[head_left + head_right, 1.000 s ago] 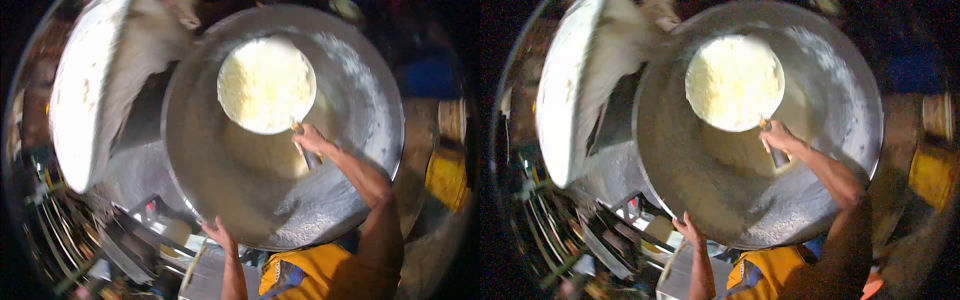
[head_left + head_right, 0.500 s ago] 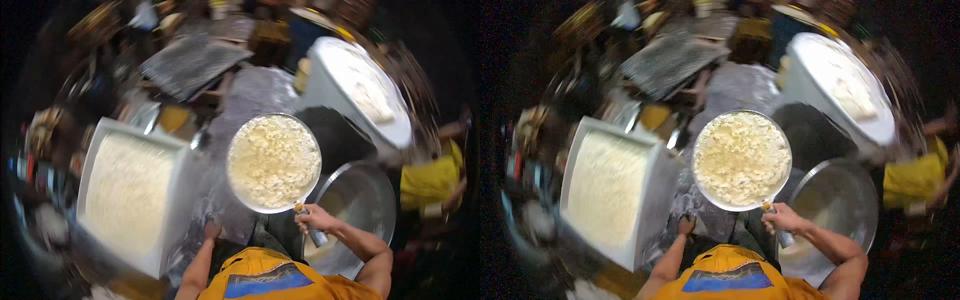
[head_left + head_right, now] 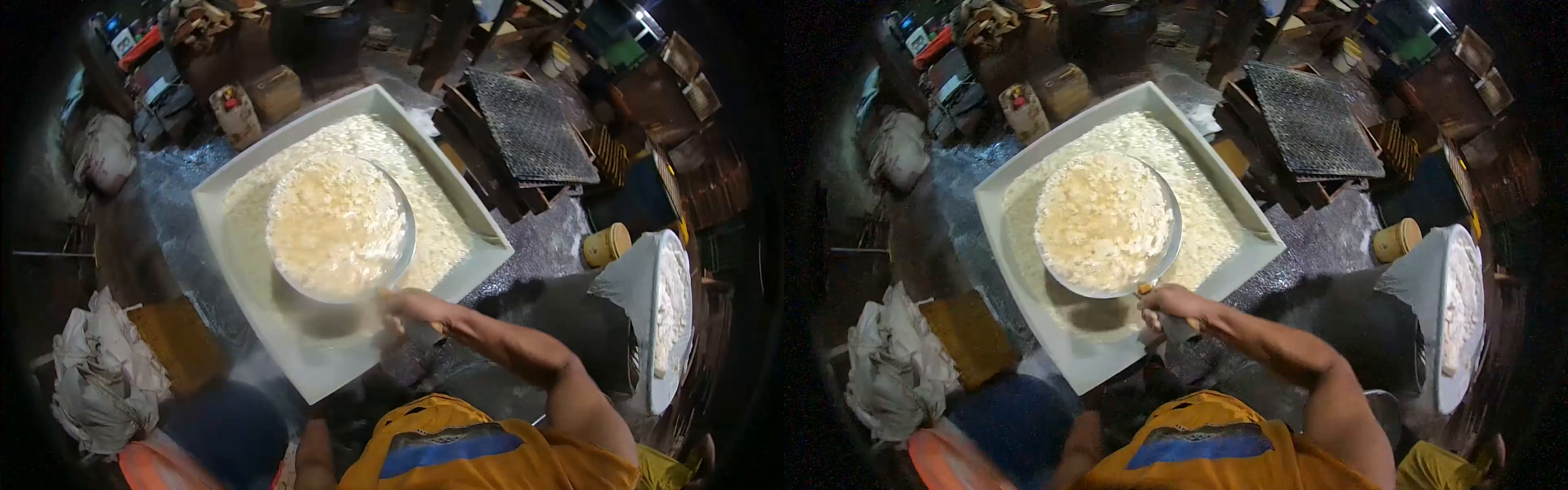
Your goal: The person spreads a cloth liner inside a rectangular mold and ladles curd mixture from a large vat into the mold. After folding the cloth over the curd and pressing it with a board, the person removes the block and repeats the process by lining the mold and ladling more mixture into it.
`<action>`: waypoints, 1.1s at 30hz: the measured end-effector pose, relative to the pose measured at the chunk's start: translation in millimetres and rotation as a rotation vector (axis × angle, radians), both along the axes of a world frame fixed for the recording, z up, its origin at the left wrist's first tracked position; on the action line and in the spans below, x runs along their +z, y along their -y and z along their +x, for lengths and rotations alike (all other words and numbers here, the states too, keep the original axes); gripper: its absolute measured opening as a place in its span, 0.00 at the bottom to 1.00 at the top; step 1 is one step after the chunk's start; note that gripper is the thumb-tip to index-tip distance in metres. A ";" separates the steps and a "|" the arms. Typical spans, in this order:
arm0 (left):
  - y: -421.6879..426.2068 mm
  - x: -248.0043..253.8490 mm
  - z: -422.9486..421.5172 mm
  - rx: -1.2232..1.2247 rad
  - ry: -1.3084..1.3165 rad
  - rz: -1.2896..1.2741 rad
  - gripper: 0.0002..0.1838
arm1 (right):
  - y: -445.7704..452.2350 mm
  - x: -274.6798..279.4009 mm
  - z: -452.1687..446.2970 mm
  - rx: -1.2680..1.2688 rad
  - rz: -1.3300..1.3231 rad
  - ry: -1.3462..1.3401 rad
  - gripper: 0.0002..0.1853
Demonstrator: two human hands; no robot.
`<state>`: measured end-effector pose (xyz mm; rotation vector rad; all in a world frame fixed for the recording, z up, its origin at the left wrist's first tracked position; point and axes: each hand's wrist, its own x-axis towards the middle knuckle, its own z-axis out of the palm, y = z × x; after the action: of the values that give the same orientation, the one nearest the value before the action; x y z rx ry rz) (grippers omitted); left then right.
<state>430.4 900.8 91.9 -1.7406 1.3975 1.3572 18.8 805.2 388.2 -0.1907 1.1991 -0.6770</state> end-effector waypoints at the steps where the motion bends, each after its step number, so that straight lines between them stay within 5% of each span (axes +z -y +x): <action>1: -0.2 -2.5 6.5 0.025 0.001 -0.005 0.25 | 10.6 -6.5 0.2 0.005 0.048 0.057 0.09; 7: 12.0 -9.2 11.1 0.048 -0.049 -0.033 0.23 | 52.7 -13.9 -25.2 -0.237 0.025 -0.275 0.06; 9: 14.0 -11.6 -9.6 0.028 -0.096 -0.039 0.23 | 49.8 -36.1 -68.5 -0.248 -0.097 -0.666 0.06; 13: 16.2 -14.9 -77.0 -0.063 -0.256 -0.067 0.22 | 3.7 6.4 -149.5 -0.649 -0.608 -1.816 0.10; 16: 18.6 -7.9 -139.0 -0.183 -0.402 -0.086 0.21 | -91.3 69.8 -183.9 -0.926 -0.471 -1.642 0.14; 19: 22.0 0.2 -210.9 -0.338 -0.592 -0.094 0.20 | -214.2 126.1 -165.4 -1.366 -0.675 -1.205 0.11; 22: 13.6 -0.6 -293.6 -0.520 -0.801 -0.086 0.20 | -369.4 109.3 -138.6 -1.516 -0.498 -1.286 0.07; 24: 1.5 -14.1 -345.9 -0.591 -0.875 -0.046 0.19 | -473.3 63.1 -94.8 -1.670 -0.392 -1.147 0.08; 27: -26.2 -49.0 -430.3 -0.531 -0.890 0.123 0.20 | -577.0 -3.3 -22.0 -2.136 0.069 -0.591 0.08; 33: -218.3 130.4 -521.5 -1.071 -0.874 0.059 0.21 | -688.2 -243.0 102.9 -2.681 0.307 0.139 0.10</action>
<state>-91.1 1119.1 222.2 -0.0843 2.1876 1.4376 121.7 1493.4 145.1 2.0668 0.6760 -2.5301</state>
